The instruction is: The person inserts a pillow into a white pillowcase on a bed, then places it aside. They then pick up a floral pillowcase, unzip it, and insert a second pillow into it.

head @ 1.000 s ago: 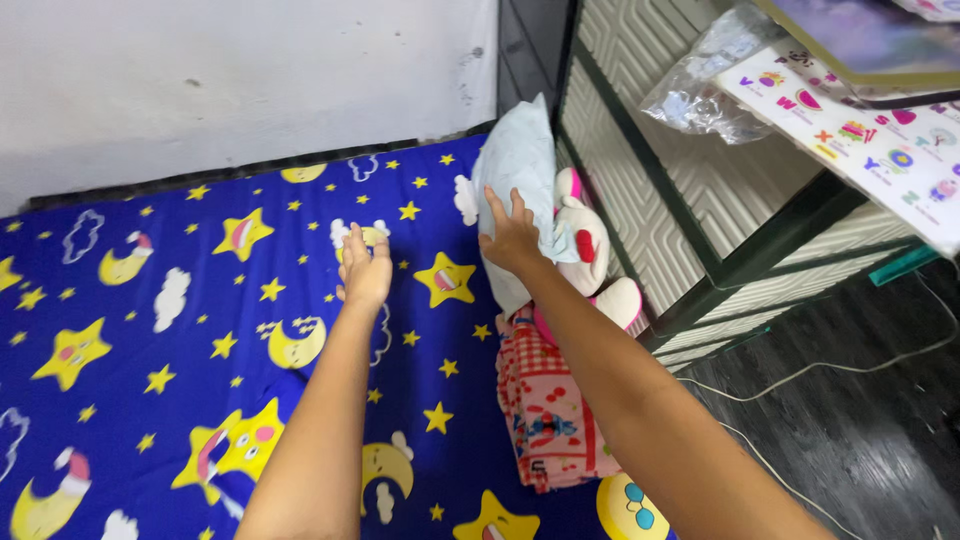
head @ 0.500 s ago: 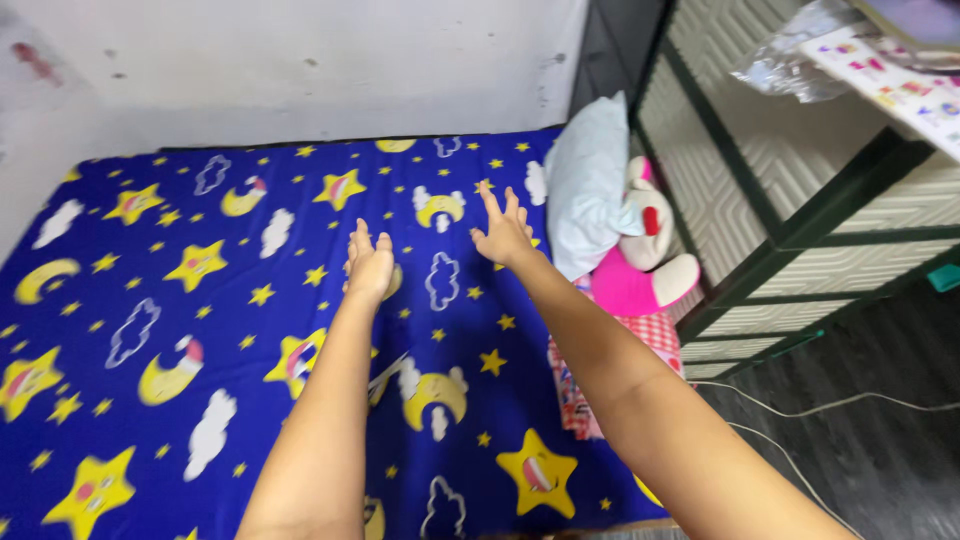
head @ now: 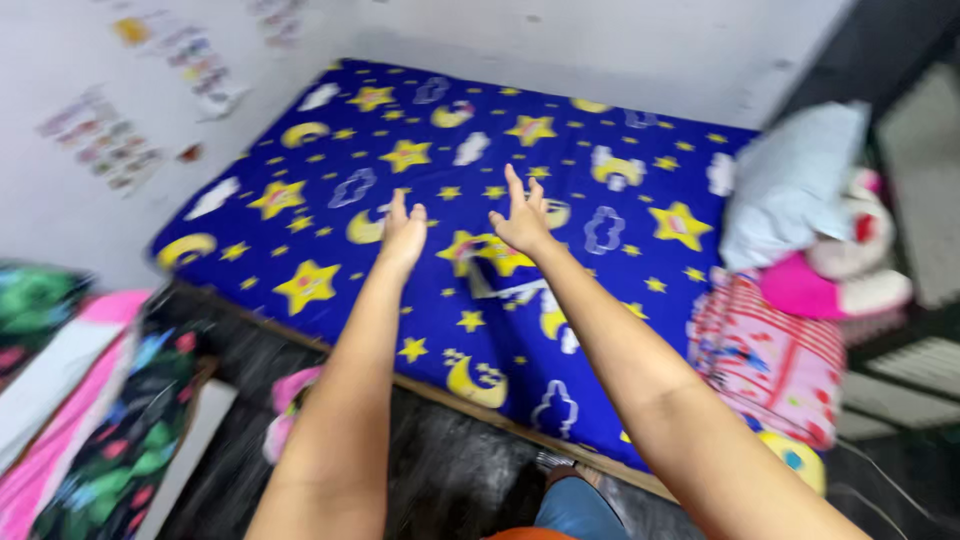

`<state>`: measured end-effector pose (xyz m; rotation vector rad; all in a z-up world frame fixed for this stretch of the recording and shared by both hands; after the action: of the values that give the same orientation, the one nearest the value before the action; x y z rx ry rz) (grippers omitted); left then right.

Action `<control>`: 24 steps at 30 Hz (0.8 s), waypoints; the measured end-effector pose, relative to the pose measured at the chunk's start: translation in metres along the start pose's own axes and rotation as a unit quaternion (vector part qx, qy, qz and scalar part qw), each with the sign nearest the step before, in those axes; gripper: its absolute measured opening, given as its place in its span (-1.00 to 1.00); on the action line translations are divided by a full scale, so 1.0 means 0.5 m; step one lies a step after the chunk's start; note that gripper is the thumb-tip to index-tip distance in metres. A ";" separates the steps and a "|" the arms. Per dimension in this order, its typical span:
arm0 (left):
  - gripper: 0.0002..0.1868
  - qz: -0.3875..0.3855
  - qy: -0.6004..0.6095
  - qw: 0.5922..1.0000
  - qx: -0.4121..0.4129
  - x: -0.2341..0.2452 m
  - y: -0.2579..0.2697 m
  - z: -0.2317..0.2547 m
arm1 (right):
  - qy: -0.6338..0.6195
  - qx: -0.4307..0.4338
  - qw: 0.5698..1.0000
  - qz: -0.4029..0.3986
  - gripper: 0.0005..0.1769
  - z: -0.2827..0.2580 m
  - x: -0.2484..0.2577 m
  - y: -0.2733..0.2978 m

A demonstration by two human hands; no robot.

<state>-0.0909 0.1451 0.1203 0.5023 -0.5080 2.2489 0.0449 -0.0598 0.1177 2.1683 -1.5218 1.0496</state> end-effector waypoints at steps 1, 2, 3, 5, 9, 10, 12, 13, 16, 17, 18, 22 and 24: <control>-0.22 0.019 0.001 1.000 -0.004 0.037 0.005 -0.012 | -0.001 -0.001 1.000 -0.017 0.15 -0.032 -0.025 0.003; -0.21 0.026 -0.011 0.999 0.020 0.074 0.011 -0.024 | -0.002 -0.001 0.999 -0.033 0.14 -0.062 -0.048 0.005; -0.21 0.032 -0.021 0.998 0.046 0.106 0.018 -0.032 | -0.001 -0.002 0.999 -0.050 0.14 -0.088 -0.068 0.007; -0.21 0.053 -0.032 0.996 0.069 0.170 0.033 -0.039 | -0.010 0.036 0.997 -0.064 0.11 -0.144 -0.104 0.006; -0.23 0.092 -0.049 0.988 0.117 0.289 0.072 -0.053 | -0.028 0.123 0.989 -0.084 0.11 -0.250 -0.195 -0.015; -0.23 0.096 -0.052 0.984 0.142 0.321 0.080 -0.064 | -0.033 0.130 0.986 -0.097 0.10 -0.277 -0.226 -0.021; -0.23 0.124 -0.051 0.977 0.163 0.383 0.087 -0.092 | -0.044 0.140 0.982 -0.122 0.08 -0.326 -0.289 -0.030; -0.23 0.137 -0.051 0.974 0.171 0.416 0.085 -0.113 | -0.058 0.160 0.977 -0.132 0.08 -0.355 -0.324 -0.032; -0.24 0.195 -0.087 0.966 0.145 0.521 0.082 -0.191 | -0.087 0.205 0.961 -0.163 0.09 -0.418 -0.419 -0.001; -0.24 0.207 -0.102 0.960 0.156 0.570 0.064 -0.216 | -0.095 0.220 0.958 -0.160 0.09 -0.461 -0.445 -0.007; -0.24 0.219 -0.118 0.954 0.168 0.618 0.051 -0.243 | -0.103 0.235 0.954 -0.157 0.10 -0.505 -0.468 -0.016; -0.20 0.289 -0.131 0.940 0.123 0.746 0.045 -0.340 | -0.096 0.171 0.945 -0.261 0.03 -0.578 -0.526 -0.013; -0.23 0.305 -0.142 0.927 0.164 0.797 0.038 -0.376 | -0.094 0.170 0.938 -0.288 0.02 -0.614 -0.545 -0.018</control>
<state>-0.3936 0.4636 0.1565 0.9562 -0.4777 2.9023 -0.1164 0.3173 0.1400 2.7695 -0.6946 0.9629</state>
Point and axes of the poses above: each hand's wrist, its own y-axis away from the middle knuckle, its own x-axis out of the back of the hand, z = x × y, the point moved 2 cm from there along -y, towards the middle knuckle, and after that the axes turned 8 degrees about -x, right-handed, at the moved point
